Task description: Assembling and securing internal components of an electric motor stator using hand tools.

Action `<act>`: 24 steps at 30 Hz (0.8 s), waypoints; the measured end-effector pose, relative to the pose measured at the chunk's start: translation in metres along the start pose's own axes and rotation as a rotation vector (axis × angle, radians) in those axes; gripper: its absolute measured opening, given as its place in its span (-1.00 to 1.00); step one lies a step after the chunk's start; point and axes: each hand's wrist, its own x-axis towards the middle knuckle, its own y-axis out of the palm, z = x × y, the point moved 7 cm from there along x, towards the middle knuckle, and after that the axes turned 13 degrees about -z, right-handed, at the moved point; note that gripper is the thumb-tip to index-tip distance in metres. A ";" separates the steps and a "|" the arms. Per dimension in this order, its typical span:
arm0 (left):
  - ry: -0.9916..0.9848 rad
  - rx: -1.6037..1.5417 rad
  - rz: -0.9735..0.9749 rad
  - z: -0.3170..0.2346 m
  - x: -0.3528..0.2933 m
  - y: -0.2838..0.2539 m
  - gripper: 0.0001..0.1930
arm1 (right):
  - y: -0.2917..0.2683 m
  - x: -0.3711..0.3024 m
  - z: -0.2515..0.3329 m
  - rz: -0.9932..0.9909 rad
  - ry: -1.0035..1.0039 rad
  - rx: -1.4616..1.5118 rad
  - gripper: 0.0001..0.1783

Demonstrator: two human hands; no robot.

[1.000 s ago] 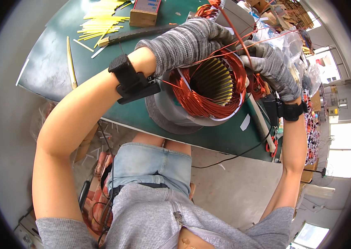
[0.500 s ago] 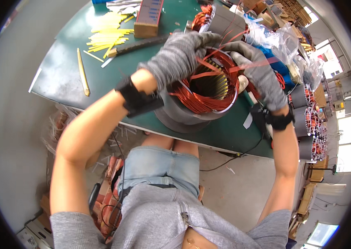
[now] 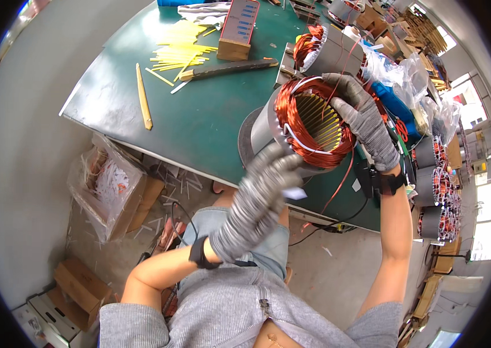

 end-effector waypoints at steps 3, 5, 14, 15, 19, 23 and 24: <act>-0.283 -0.205 0.154 -0.005 -0.020 0.002 -0.73 | 0.006 -0.009 0.032 -0.019 -0.281 -0.334 -0.58; -0.497 -0.190 0.145 0.009 -0.021 -0.017 -0.72 | 0.013 -0.019 0.052 -0.003 -0.374 -0.381 -0.58; -0.189 -0.106 -0.022 0.028 0.019 -0.025 -0.73 | 0.027 -0.052 0.075 -0.145 -0.080 -0.263 -0.90; -0.165 -0.095 -0.065 0.026 0.020 -0.026 -0.73 | 0.029 -0.055 0.073 -0.177 -0.066 -0.301 -0.90; -0.107 -0.001 -0.042 0.024 0.020 -0.017 -0.73 | 0.036 -0.063 0.064 -0.267 -0.103 -0.303 -0.92; -0.129 -0.160 -0.121 0.041 0.017 -0.018 -0.75 | 0.035 -0.065 0.053 -0.284 -0.100 -0.135 -0.93; -0.128 -0.196 -0.144 0.043 0.015 -0.016 -0.79 | 0.034 -0.065 0.049 -0.291 -0.055 -0.088 -0.93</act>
